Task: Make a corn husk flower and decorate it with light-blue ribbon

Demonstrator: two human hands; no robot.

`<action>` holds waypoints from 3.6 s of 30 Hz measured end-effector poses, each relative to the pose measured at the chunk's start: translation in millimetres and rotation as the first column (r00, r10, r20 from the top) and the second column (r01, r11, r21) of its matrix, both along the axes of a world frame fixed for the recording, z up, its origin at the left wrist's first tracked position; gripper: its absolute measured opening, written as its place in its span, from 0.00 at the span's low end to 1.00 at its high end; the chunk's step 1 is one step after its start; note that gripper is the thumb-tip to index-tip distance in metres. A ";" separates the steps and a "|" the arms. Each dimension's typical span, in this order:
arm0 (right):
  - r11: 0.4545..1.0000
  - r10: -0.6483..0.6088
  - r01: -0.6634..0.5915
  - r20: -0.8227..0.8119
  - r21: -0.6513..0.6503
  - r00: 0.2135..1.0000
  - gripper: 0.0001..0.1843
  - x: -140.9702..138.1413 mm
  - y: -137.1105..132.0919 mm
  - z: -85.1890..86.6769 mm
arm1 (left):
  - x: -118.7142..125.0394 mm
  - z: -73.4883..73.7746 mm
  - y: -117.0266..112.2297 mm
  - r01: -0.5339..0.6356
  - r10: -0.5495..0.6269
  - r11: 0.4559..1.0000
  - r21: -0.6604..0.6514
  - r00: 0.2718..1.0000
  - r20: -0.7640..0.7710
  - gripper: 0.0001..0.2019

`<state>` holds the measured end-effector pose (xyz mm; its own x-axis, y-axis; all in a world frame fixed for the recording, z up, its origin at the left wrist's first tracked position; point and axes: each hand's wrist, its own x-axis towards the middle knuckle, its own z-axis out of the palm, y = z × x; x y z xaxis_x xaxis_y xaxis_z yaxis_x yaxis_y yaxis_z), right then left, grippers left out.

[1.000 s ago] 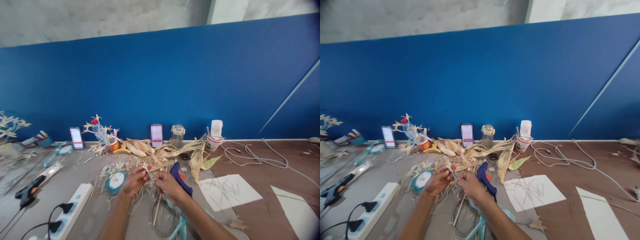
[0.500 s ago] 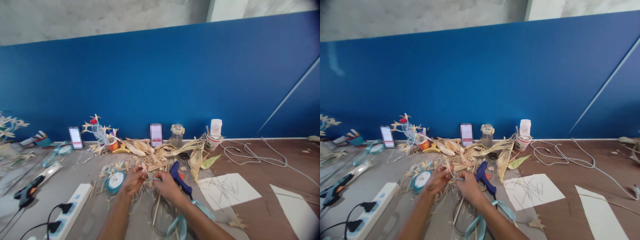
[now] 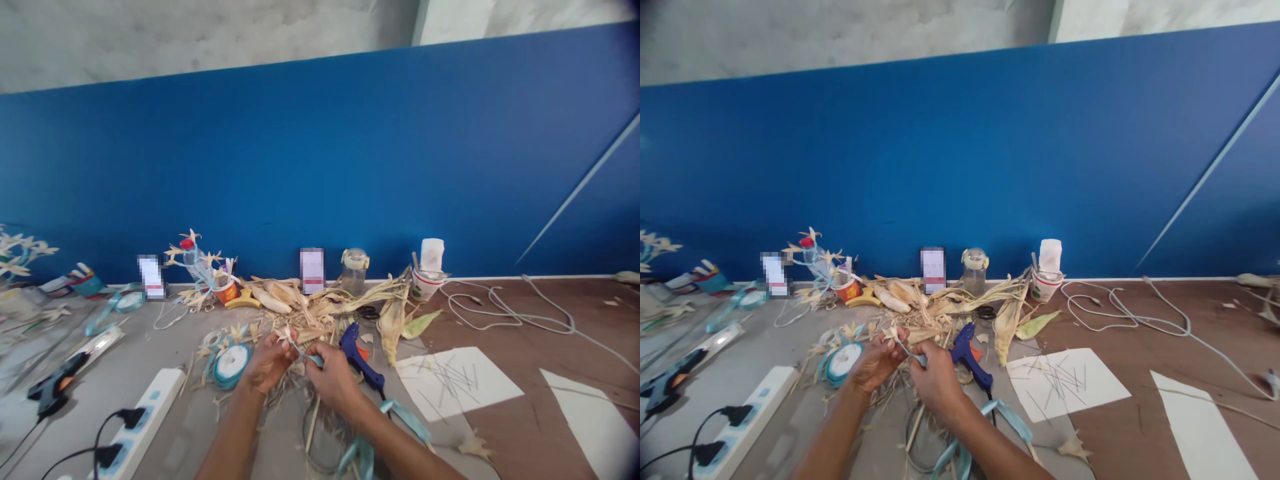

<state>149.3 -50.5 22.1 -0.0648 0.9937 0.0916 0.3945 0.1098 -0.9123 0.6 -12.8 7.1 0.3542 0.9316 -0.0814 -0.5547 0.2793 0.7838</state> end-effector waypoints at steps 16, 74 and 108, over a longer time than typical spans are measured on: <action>0.982 -0.049 -0.033 -0.421 -0.186 0.906 0.06 2.6 11.9 -9.7 | 13.4 1.9 -5.8 0.029 -0.032 0.999 -0.028 0.994 -0.104 0.14; 0.864 -0.125 -0.278 -0.714 -0.420 0.689 0.15 20.6 23.9 -10.0 | 10.1 -6.8 3.7 0.055 0.078 0.980 0.193 0.780 -0.621 0.17; 0.503 0.563 -0.787 -0.555 -0.359 0.613 0.52 162.0 -6.6 68.0 | -10.9 1.0 11.9 -0.119 0.120 0.993 0.021 0.939 -0.321 0.15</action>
<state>311.3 -57.1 90.1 -0.8142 0.5233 -0.2516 0.0848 -0.3215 -0.9431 -10.3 -0.9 8.2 0.1955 0.9656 -0.1715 -0.3027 0.2257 0.9260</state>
